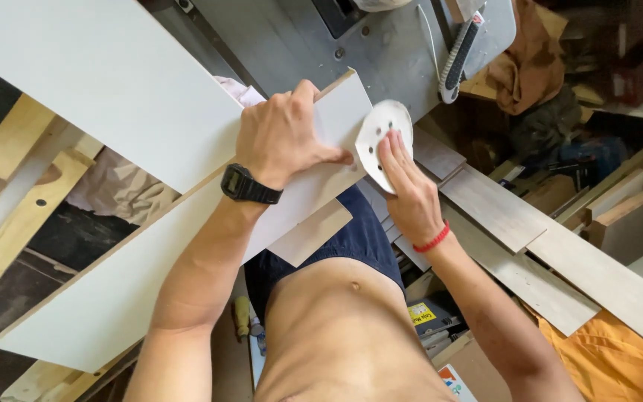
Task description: Trimming excess material from laminate board edges with a utility knife and sanding them smooth with a sanding disc.
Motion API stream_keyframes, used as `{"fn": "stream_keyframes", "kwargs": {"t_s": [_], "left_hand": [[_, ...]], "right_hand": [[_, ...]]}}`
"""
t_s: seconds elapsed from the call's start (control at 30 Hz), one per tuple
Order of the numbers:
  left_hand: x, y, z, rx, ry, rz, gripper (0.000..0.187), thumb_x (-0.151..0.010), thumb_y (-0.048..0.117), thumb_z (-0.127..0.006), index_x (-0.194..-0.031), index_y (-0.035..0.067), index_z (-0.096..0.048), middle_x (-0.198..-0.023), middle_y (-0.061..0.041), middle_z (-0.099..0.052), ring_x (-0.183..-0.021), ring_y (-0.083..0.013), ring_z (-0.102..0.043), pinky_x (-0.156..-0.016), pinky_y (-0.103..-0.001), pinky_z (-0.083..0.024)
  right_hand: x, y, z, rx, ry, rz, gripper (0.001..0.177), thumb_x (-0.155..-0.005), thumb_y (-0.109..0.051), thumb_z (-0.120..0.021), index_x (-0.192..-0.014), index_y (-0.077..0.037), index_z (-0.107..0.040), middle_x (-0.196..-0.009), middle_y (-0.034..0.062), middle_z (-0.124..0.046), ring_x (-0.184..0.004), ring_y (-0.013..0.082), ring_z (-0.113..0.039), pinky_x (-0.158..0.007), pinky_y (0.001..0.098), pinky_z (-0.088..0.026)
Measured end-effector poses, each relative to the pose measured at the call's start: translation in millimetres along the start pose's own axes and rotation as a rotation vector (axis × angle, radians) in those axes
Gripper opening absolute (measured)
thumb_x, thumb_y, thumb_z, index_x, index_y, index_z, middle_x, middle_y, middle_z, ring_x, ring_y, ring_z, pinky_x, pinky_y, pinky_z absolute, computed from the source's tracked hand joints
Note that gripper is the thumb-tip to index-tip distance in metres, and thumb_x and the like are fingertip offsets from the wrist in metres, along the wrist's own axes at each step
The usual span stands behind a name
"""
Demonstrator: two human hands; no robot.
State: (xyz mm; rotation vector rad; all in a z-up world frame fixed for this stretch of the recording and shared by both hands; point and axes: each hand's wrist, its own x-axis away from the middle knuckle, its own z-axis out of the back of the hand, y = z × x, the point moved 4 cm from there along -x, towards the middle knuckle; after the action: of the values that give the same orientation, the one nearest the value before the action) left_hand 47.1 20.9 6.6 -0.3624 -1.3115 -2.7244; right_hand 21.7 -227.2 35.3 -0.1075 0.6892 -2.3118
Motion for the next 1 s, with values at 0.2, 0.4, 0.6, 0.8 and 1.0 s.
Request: {"fn": "stream_keyframes", "kwargs": {"t_s": [0.2, 0.4, 0.6, 0.8, 1.0], "left_hand": [[4, 4, 10, 0.024, -0.006, -0.027, 0.095, -0.058, 0.076, -0.100, -0.104, 0.000, -0.066, -0.084, -0.023, -0.076, -0.081, -0.0472, -0.078, -0.072, -0.062, -0.060], [1, 1, 3, -0.001, -0.032, 0.004, 0.092, -0.060, 0.078, -0.097, -0.106, 0.005, -0.065, -0.085, -0.019, -0.076, -0.081, -0.0431, -0.079, -0.072, -0.059, -0.061], [6, 4, 8, 0.006, -0.043, 0.037, 0.096, -0.055, 0.075, -0.099, -0.108, 0.003, -0.065, -0.087, -0.020, -0.076, -0.084, -0.0458, -0.078, -0.074, -0.061, -0.060], [-1, 5, 4, 0.028, -0.045, 0.023, 0.102, -0.055, 0.087, -0.092, -0.108, 0.003, -0.066, -0.088, -0.022, -0.076, -0.086, -0.0459, -0.078, -0.076, -0.062, -0.060], [3, 5, 9, 0.023, -0.043, 0.031, 0.094, -0.058, 0.078, -0.097, -0.108, 0.005, -0.065, -0.089, -0.019, -0.076, -0.086, -0.0435, -0.079, -0.077, -0.059, -0.060]], "right_hand": [[-83, -9, -18, -0.062, 0.101, 0.048, 0.071, -0.091, 0.023, -0.050, -0.158, -0.003, -0.053, -0.159, 0.0226, -0.052, -0.144, 0.0410, -0.054, -0.114, 0.0481, -0.053], [5, 10, 0, -0.019, 0.001, 0.011, 0.069, -0.086, 0.023, -0.049, -0.151, 0.003, -0.059, -0.155, 0.0293, -0.055, -0.140, 0.0449, -0.056, -0.110, 0.0488, -0.051], [-74, -12, -6, -0.126, 0.096, 0.037, 0.070, -0.091, 0.020, -0.050, -0.156, -0.003, -0.055, -0.156, 0.0229, -0.056, -0.139, 0.0415, -0.058, -0.110, 0.0485, -0.055], [-8, 2, -4, 0.014, 0.054, 0.036, 0.067, -0.086, 0.024, -0.048, -0.148, 0.004, -0.063, -0.153, 0.0292, -0.057, -0.138, 0.0435, -0.059, -0.110, 0.0478, -0.053], [-68, -25, -5, 0.064, 0.091, 0.086, 0.059, -0.094, 0.016, -0.050, -0.149, 0.000, -0.064, -0.153, 0.0241, -0.059, -0.142, 0.0392, -0.057, -0.115, 0.0432, -0.049]]}}
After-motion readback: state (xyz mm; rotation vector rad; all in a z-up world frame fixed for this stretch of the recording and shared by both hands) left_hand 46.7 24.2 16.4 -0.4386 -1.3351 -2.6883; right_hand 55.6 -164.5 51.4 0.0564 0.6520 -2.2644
